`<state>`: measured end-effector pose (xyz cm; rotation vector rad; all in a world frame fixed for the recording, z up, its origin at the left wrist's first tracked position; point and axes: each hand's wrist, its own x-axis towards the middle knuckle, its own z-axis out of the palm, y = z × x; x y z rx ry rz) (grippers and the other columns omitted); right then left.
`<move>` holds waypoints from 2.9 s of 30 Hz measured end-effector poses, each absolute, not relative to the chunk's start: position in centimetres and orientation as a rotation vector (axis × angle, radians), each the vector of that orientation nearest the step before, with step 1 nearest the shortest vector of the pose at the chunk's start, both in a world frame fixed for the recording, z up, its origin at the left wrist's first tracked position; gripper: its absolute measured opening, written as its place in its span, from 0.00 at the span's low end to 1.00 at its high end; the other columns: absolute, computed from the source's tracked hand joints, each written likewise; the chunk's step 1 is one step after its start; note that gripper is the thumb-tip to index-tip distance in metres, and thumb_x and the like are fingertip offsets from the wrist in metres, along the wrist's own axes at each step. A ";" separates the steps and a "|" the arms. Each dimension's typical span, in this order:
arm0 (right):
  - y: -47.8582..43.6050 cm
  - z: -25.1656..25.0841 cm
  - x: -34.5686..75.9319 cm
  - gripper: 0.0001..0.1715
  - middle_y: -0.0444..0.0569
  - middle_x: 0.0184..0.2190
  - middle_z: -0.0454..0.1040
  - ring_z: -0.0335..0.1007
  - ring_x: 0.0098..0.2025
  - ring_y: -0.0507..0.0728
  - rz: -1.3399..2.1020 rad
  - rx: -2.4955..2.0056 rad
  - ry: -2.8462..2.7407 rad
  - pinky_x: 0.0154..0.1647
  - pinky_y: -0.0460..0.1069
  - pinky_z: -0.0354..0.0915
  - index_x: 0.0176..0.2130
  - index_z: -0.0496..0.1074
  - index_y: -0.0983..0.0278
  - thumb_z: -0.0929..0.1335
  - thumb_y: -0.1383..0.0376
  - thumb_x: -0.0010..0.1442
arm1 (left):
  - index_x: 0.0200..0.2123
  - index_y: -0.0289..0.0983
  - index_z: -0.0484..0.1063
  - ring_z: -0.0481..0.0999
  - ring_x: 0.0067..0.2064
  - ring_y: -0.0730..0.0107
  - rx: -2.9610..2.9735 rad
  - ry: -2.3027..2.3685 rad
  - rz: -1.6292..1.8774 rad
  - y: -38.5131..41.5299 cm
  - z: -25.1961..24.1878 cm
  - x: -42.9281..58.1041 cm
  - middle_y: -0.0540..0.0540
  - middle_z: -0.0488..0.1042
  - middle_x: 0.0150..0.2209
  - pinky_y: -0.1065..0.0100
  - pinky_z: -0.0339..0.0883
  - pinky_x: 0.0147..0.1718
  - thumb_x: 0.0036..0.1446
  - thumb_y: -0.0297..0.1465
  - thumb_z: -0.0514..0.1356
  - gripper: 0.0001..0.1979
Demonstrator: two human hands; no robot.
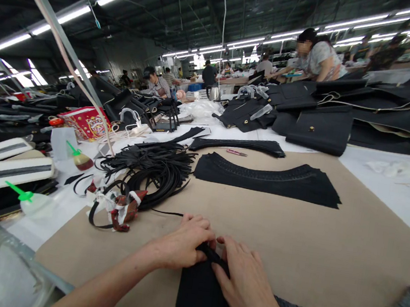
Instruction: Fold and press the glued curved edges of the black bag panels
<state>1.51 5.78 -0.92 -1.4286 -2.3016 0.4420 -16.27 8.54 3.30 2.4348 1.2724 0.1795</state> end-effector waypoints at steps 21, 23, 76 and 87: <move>4.9 -3.1 2.6 0.24 0.52 0.39 0.66 0.65 0.42 0.60 0.452 -1.134 -2.422 0.45 0.55 0.67 0.49 0.68 0.67 0.57 0.83 0.58 | 0.42 0.45 0.76 0.69 0.48 0.68 2.789 1.105 0.457 8.0 0.3 -17.8 0.51 0.76 0.41 0.61 0.54 0.49 0.64 0.27 0.54 0.11; 4.8 -3.4 2.6 0.27 0.52 0.39 0.67 0.64 0.42 0.60 0.364 -1.111 -2.451 0.46 0.55 0.68 0.49 0.68 0.68 0.58 0.85 0.54 | 0.43 0.45 0.75 0.68 0.50 0.67 2.858 1.087 0.457 7.9 0.1 -18.0 0.50 0.76 0.43 0.60 0.52 0.51 0.64 0.27 0.53 0.12; 6.5 -3.2 0.7 0.29 0.46 0.42 0.69 0.60 0.41 0.57 0.050 -1.050 -2.581 0.42 0.53 0.51 0.55 0.68 0.62 0.64 0.76 0.54 | 0.60 0.41 0.58 0.65 0.54 0.63 2.570 1.431 0.501 2.1 -2.5 -19.5 0.45 0.69 0.54 0.59 0.48 0.55 0.58 0.19 0.49 0.27; 6.8 -2.7 1.2 0.28 0.44 0.41 0.69 0.59 0.40 0.57 0.002 -0.978 -2.622 0.43 0.54 0.50 0.54 0.67 0.58 0.63 0.77 0.56 | 0.60 0.40 0.58 0.64 0.55 0.63 2.597 1.443 0.486 2.1 -2.3 -19.5 0.45 0.69 0.54 0.58 0.48 0.55 0.56 0.18 0.49 0.29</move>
